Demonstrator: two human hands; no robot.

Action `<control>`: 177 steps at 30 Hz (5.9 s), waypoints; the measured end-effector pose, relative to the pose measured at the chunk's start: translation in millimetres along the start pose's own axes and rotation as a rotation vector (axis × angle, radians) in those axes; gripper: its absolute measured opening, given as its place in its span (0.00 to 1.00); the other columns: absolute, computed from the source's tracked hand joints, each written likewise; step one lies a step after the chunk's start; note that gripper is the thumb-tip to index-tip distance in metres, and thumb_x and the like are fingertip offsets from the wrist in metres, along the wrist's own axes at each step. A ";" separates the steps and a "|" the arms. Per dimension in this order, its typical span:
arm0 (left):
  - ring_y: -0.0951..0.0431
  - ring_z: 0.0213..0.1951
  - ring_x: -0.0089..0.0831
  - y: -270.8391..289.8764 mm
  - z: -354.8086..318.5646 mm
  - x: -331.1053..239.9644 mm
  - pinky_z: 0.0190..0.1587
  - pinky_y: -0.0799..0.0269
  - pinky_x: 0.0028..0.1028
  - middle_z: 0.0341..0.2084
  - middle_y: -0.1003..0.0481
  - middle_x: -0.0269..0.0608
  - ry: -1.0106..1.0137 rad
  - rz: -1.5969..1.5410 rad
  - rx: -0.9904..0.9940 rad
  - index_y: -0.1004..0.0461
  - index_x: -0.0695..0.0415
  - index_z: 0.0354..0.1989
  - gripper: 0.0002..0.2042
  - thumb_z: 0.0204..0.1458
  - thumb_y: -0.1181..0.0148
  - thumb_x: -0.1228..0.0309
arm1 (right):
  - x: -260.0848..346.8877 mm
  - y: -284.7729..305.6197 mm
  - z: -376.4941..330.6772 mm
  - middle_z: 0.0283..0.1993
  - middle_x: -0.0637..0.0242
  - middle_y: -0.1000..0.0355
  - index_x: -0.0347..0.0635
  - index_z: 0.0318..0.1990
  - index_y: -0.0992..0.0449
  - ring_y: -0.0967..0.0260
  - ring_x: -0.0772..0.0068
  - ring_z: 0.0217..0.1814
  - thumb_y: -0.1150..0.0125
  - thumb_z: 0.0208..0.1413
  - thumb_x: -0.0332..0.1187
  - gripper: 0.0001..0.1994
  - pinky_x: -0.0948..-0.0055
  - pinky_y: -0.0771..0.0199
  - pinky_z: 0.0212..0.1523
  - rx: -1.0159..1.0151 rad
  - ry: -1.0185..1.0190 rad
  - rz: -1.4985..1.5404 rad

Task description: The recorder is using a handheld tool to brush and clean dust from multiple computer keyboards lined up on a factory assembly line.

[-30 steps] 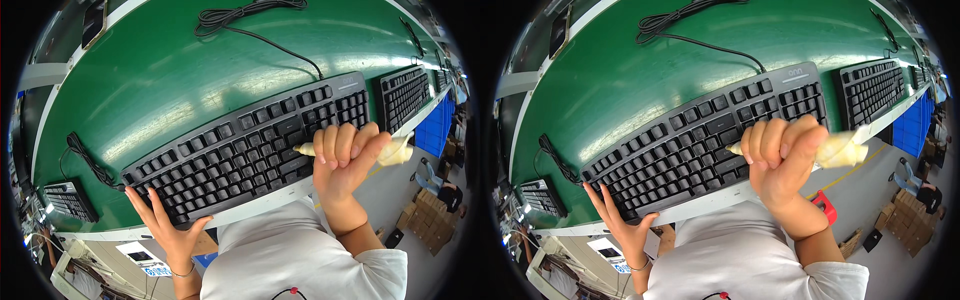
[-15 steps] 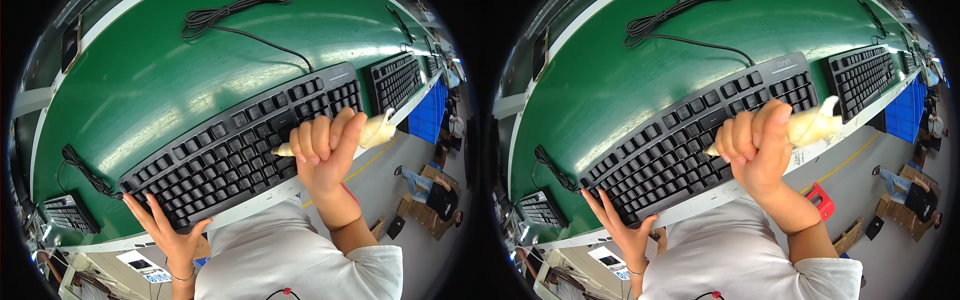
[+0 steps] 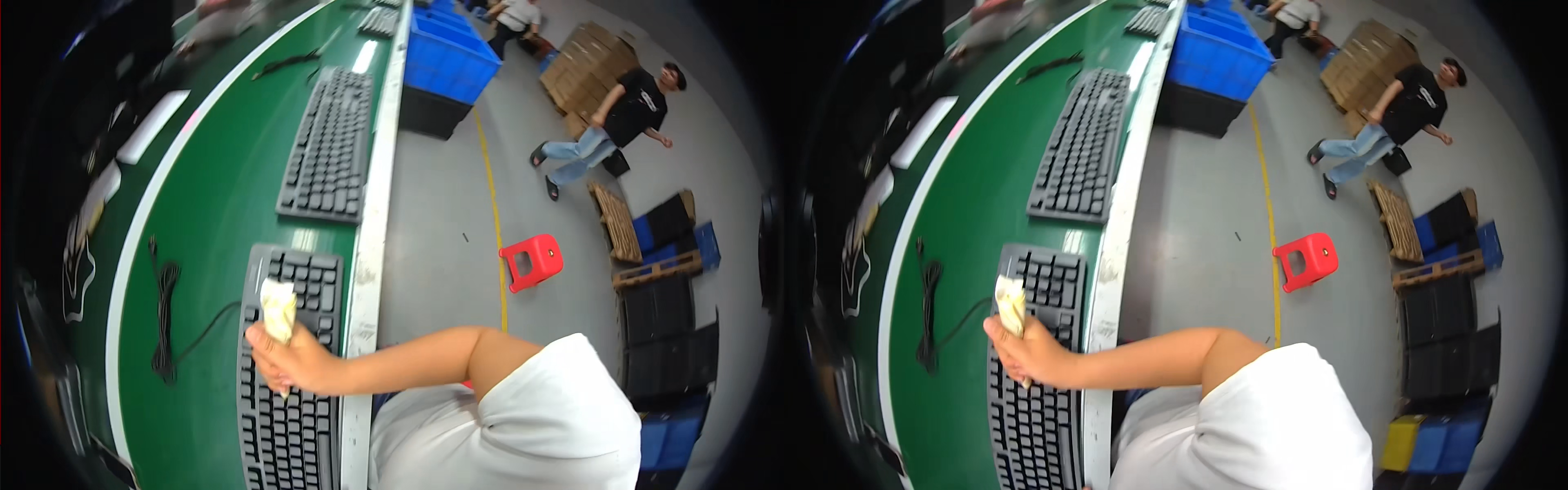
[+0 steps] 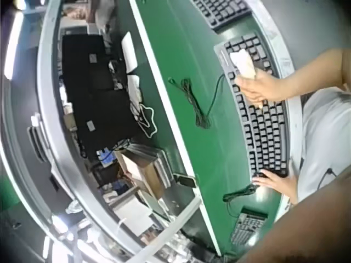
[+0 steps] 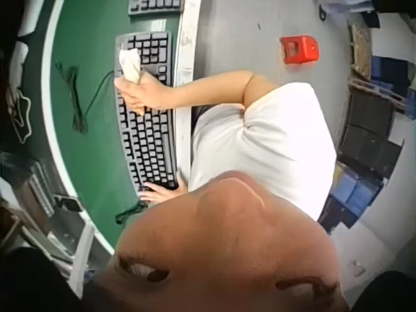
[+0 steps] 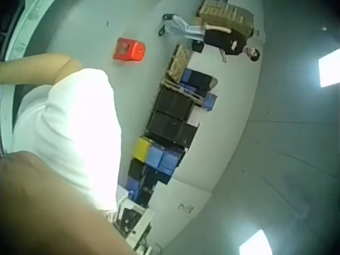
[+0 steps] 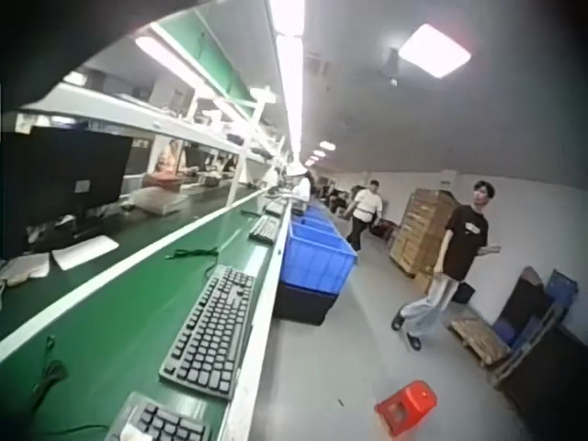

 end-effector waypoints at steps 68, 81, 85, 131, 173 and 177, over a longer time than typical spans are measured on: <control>0.42 0.65 0.54 139.3 -164.5 395.8 0.65 0.45 0.46 0.59 0.36 0.59 0.858 0.201 -0.902 0.30 0.66 0.51 0.29 0.53 0.43 0.51 | -205.1 -170.6 -154.0 0.24 0.65 0.29 0.39 0.48 0.28 0.36 0.72 0.24 0.49 0.65 0.38 0.13 0.77 0.36 0.26 1.461 -1.182 -0.996; 0.25 0.40 0.30 236.4 -393.8 239.4 0.50 0.32 0.28 0.38 0.23 0.41 0.063 -0.069 -2.214 0.28 0.60 0.45 0.11 0.59 0.53 0.70 | -250.9 -131.9 -142.1 0.23 0.66 0.31 0.38 0.54 0.30 0.39 0.74 0.20 0.49 0.64 0.41 0.18 0.78 0.40 0.21 1.323 -1.000 -0.495; 0.25 0.35 0.23 177.1 -373.0 300.7 0.42 0.30 0.23 0.34 0.23 0.38 0.357 -0.417 -2.152 0.29 0.58 0.46 0.10 0.61 0.53 0.69 | -261.6 -122.8 -138.5 0.22 0.66 0.32 0.38 0.56 0.31 0.40 0.75 0.19 0.49 0.64 0.42 0.20 0.79 0.42 0.20 1.296 -0.966 -0.370; 0.27 0.31 0.45 172.9 -137.4 426.4 0.31 0.30 0.42 0.29 0.24 0.50 0.705 0.569 -0.741 0.22 0.54 0.33 0.16 0.54 0.52 0.57 | -151.6 -185.7 -118.0 0.21 0.76 0.37 0.43 0.39 0.31 0.46 0.85 0.14 0.35 0.50 0.42 0.16 0.83 0.47 0.13 1.129 -0.491 -0.950; 0.28 0.51 0.44 133.3 -155.3 432.8 0.54 0.35 0.38 0.52 0.28 0.47 0.792 0.248 -0.923 0.24 0.50 0.50 0.20 0.56 0.47 0.53 | -338.6 -362.7 -226.6 0.09 0.79 0.56 0.54 0.16 0.47 0.64 0.85 0.10 0.53 0.65 0.42 0.22 0.82 0.58 0.12 0.715 -0.758 -0.144; 0.30 0.53 0.44 126.9 -160.0 435.0 0.55 0.36 0.39 0.53 0.29 0.46 0.788 0.234 -0.926 0.24 0.50 0.49 0.18 0.56 0.46 0.55 | -336.6 -376.1 -222.4 0.09 0.76 0.54 0.53 0.16 0.47 0.61 0.83 0.10 0.50 0.63 0.43 0.23 0.81 0.58 0.12 0.753 -0.850 -0.133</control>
Point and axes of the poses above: each hand's wrist, its own z-axis towards the middle knuckle, its own y-axis out of the back of the hand, x = y × z, the point moved 2 cm from there along z, towards the middle knuckle
